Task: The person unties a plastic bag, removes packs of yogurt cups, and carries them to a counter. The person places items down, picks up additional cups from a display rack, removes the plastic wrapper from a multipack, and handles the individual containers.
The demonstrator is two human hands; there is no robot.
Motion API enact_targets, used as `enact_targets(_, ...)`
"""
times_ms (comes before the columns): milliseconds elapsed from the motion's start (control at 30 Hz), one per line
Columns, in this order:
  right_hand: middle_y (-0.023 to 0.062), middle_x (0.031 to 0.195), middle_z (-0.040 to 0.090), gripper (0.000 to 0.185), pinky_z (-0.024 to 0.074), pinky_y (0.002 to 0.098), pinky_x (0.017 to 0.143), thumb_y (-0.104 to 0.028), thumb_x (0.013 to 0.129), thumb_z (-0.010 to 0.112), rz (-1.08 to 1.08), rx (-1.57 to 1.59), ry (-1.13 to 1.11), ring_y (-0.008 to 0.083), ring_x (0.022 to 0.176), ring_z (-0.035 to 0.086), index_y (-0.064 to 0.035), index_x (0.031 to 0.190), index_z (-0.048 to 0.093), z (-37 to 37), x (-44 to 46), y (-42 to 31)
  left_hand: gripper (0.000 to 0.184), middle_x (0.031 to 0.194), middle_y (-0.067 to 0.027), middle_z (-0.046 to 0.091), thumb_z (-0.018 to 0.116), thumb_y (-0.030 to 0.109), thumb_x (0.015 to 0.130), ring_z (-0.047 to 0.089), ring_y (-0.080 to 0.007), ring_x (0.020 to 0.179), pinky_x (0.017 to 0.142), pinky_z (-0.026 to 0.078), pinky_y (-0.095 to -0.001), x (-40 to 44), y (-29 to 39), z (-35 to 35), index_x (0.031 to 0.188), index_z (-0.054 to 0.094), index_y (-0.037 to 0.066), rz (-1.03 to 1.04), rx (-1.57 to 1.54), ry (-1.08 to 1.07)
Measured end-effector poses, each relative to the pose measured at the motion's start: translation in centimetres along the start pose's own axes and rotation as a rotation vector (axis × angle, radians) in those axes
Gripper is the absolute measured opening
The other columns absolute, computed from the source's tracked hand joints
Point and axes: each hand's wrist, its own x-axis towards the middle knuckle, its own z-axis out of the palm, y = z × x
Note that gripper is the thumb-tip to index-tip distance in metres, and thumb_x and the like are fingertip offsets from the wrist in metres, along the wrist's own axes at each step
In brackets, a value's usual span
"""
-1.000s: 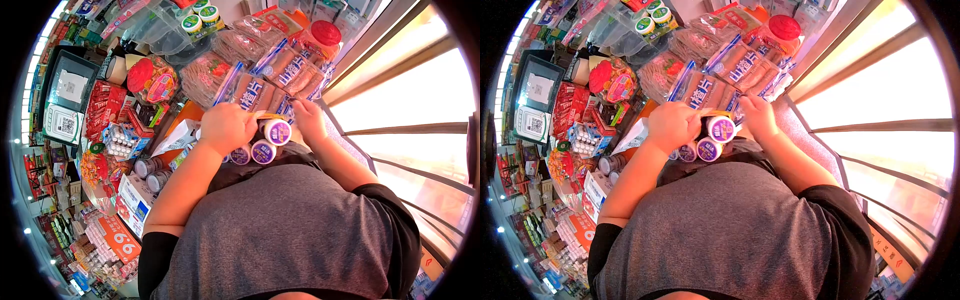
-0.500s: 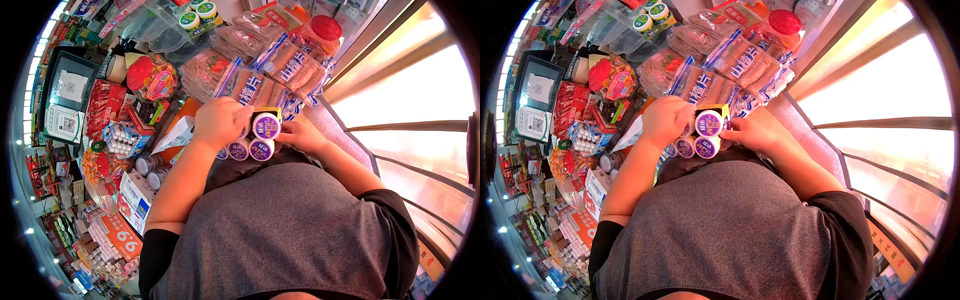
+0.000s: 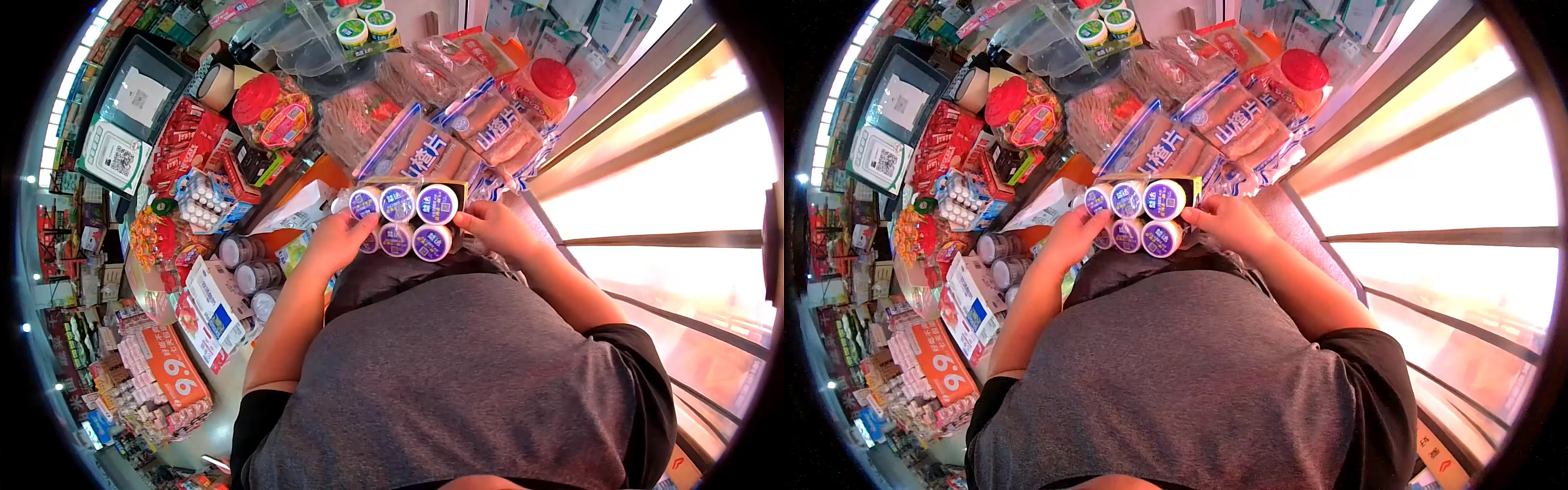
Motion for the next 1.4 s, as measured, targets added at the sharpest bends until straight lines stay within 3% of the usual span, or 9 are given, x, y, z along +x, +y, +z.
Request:
enact_targets(200, 0.0072, 0.079, 0.070, 0.043, 0.0507, 0.0316, 0.056, -0.040, 0.093, 0.067, -0.020, 0.197, -0.092, 0.0159, 0.065, 0.066, 0.0014, 0.106, 0.068, 1.7, 1.3, 1.3, 0.044, 0.102, -0.0139, 0.075, 0.063, 0.040, 0.097, 0.071, -0.0255, 0.094, 0.084, 0.052, -0.0366, -1.0, 0.8, 0.4, 0.117, 0.069, 0.002, 0.073, -0.081, -0.011)
enact_targets(267, 0.0070, 0.082, 0.071, 0.037, 0.0516, 0.0299, 0.057, -0.033, 0.093, 0.066, 0.245, 0.352, -0.185, 0.0156, 0.066, 0.067, 0.0017, 0.106, 0.069, 0.0, -1.0, -3.9, 0.040, 0.099, -0.0137, 0.075, 0.063, 0.037, 0.097, 0.071, -0.0238, 0.091, 0.083, 0.052, -0.0354, -1.2, 0.5, 0.6, 0.116, 0.069, 0.002, 0.116, -0.066, 0.006)
enact_targets(300, 0.0091, 0.090, 0.072, 0.036, 0.0545, 0.0297, 0.059, -0.029, 0.093, 0.065, 0.223, 0.416, -0.165, 0.0155, 0.070, 0.068, 0.0026, 0.109, 0.069, 0.5, -0.7, -3.7, 0.035, 0.101, -0.0048, 0.074, 0.062, 0.030, 0.099, 0.065, -0.0126, 0.091, 0.084, 0.051, -0.0314, -1.5, 1.7, 0.2, 0.116, 0.069, 0.000, 0.090, -0.025, -0.022)
enact_targets(533, 0.0101, 0.099, 0.074, 0.038, 0.0541, 0.0318, 0.082, -0.029, 0.093, 0.064, 0.115, 0.049, -0.089, 0.0168, 0.091, 0.069, 0.0027, 0.113, 0.069, -1.2, -3.0, -7.0, 0.038, 0.094, -0.0191, 0.073, 0.061, 0.037, 0.097, 0.072, -0.0321, 0.088, 0.078, 0.052, -0.0398, -1.1, 0.9, 1.9, 0.109, 0.070, 0.001, 0.123, -0.023, 0.116)
enact_targets(667, 0.0059, 0.106, 0.072, 0.042, 0.0523, 0.0276, 0.080, -0.030, 0.094, 0.069, 0.209, 0.281, -0.106, 0.0104, 0.098, 0.065, 0.0009, 0.122, 0.067, -1.3, -2.3, -4.6, 0.036, 0.093, -0.0207, 0.072, 0.057, 0.034, 0.100, 0.071, -0.0352, 0.089, 0.079, 0.052, -0.0413, -1.1, 1.7, 2.5, 0.107, 0.070, 0.001, 0.157, -0.109, 0.201)
enact_targets(833, 0.0067, 0.069, 0.065, 0.017, 0.0378, 0.0281, 0.035, -0.001, 0.088, 0.058, 0.379, 0.735, -0.108, 0.0154, 0.044, 0.056, -0.0035, 0.103, 0.066, -0.2, -1.1, -1.7, 0.035, 0.093, -0.0094, 0.073, 0.053, 0.029, 0.104, 0.065, -0.0140, 0.086, 0.081, 0.050, -0.0319, -1.3, 2.3, 2.4, 0.109, 0.069, -0.002, 0.160, -0.084, 0.264)
enact_targets(1100, 0.0118, 0.060, 0.052, 0.021, 0.0305, 0.0349, 0.033, 0.010, 0.071, 0.057, 0.391, 0.741, -0.191, 0.0217, 0.041, 0.049, 0.0002, 0.089, 0.058, -1.8, -2.1, -2.0, 0.034, 0.099, -0.0042, 0.071, 0.049, 0.027, 0.107, 0.061, -0.0100, 0.090, 0.082, 0.049, -0.0277, -0.3, 1.2, 3.0, 0.112, 0.068, -0.002, 0.178, -0.312, 0.275)
enact_targets(1200, 0.0118, 0.068, 0.058, 0.020, 0.0336, 0.0337, 0.036, 0.010, 0.074, 0.057, 0.410, 0.769, -0.259, 0.0206, 0.046, 0.054, 0.0018, 0.092, 0.061, -3.0, -2.0, -0.9, 0.029, 0.103, -0.0092, 0.072, 0.052, 0.023, 0.104, 0.066, -0.0177, 0.099, 0.089, 0.049, -0.0318, -0.3, 1.4, 3.2, 0.105, 0.070, 0.000, 0.177, -0.497, 0.293)
enact_targets(1400, 0.0070, 0.071, 0.057, 0.024, 0.0294, 0.0279, 0.040, 0.009, 0.085, 0.055, 0.390, 0.881, -0.261, 0.0133, 0.048, 0.046, 0.0007, 0.106, 0.061, -3.1, -2.0, -4.0, 0.029, 0.099, -0.0032, 0.070, 0.050, 0.023, 0.106, 0.062, -0.0097, 0.093, 0.086, 0.049, -0.0261, -1.0, 3.7, 2.2, 0.108, 0.069, 0.000, 0.182, -0.668, 0.271)
